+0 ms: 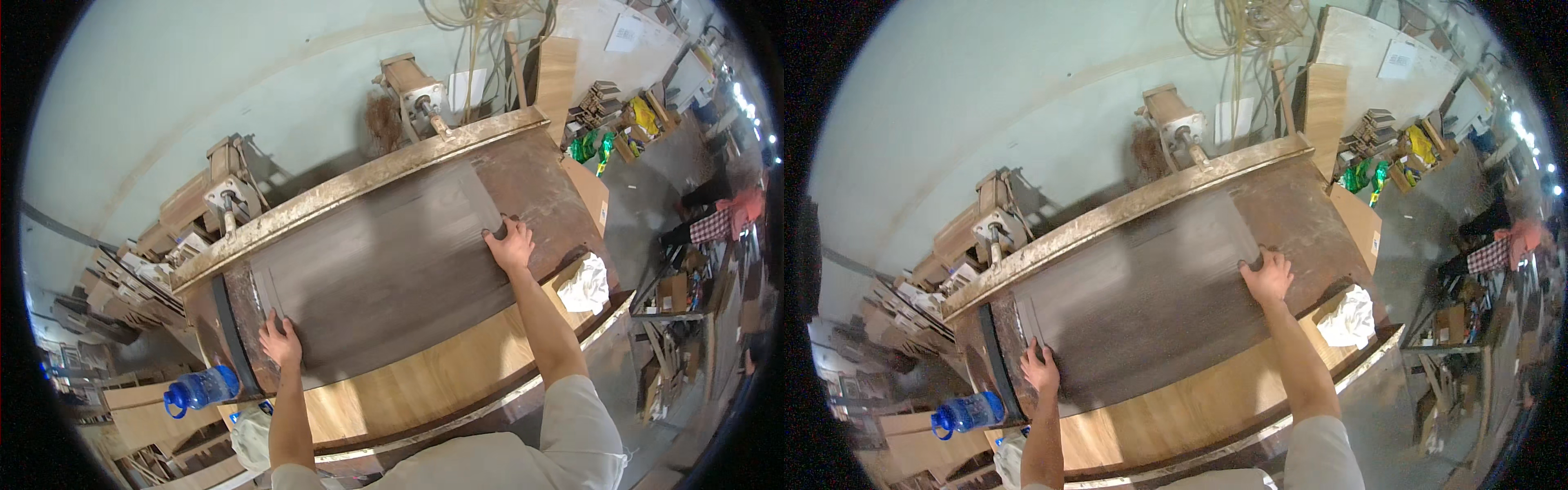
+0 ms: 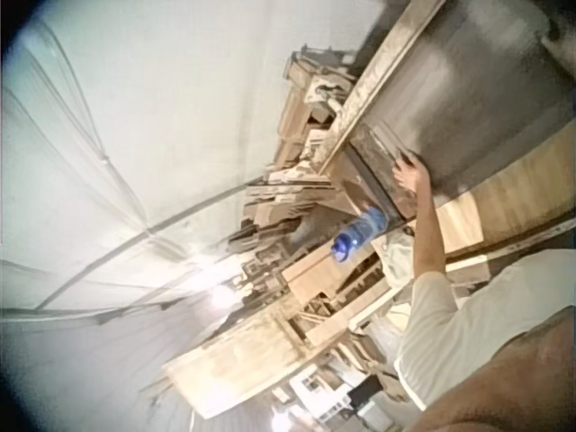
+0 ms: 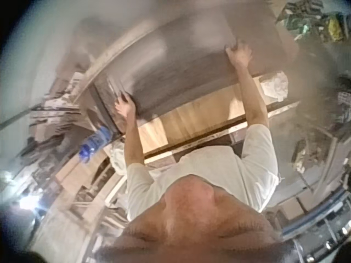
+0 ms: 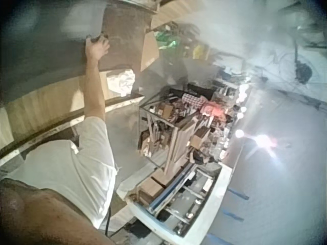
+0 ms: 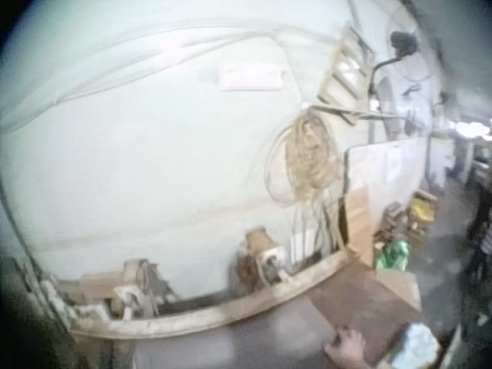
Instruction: The person picks up a wooden cabinet door panel from a workbench, carries it across the workshop floor, and places it onto a stack of similar panels, repeating this process.
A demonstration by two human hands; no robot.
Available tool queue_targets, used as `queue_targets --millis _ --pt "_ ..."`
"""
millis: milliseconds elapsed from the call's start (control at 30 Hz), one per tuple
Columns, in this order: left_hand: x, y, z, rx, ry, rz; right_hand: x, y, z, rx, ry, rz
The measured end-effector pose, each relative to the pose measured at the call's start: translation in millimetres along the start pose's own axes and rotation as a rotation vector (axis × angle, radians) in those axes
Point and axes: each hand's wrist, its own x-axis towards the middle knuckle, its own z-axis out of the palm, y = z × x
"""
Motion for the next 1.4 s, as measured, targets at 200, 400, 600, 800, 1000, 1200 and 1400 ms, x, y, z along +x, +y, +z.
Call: queue_targets --millis 200,400,600,800,1000,1200,1400 --pt "28.2 -25.5 13.0 -0.752 -0.125 -0.228 3.1 4.4 -4.9 0.111 -0.039 0.145" --pt "19.2 -62.3 -63.8 -1.284 -0.12 -0.579 -28.0 10.4 -38.5 0.457 0.177 -0.059" --pt "-35.2 -96.0 -112.3 -1.374 -0.31 -0.33 -81.1 50.0 -95.7 1.023 0.276 0.035" --pt "-84.8 -160.8 -93.4 -1.148 -0.827 -0.485 -138.7 91.1 -97.5 0.929 0.233 0.093" --pt "-137.2 -33.8 -125.5 -1.093 -1.051 -0.252 -230.2 126.5 -179.4 2.0 -0.065 0.424" --pt "-191.2 36.2 -153.1 -1.103 -1.309 0.04 -364.5 202.9 -195.8 1.959 0.226 0.306" --pt "-257.6 82.0 -185.8 -1.071 -1.564 0.252 -542.3 241.6 -325.2 1.906 0.64 0.376"
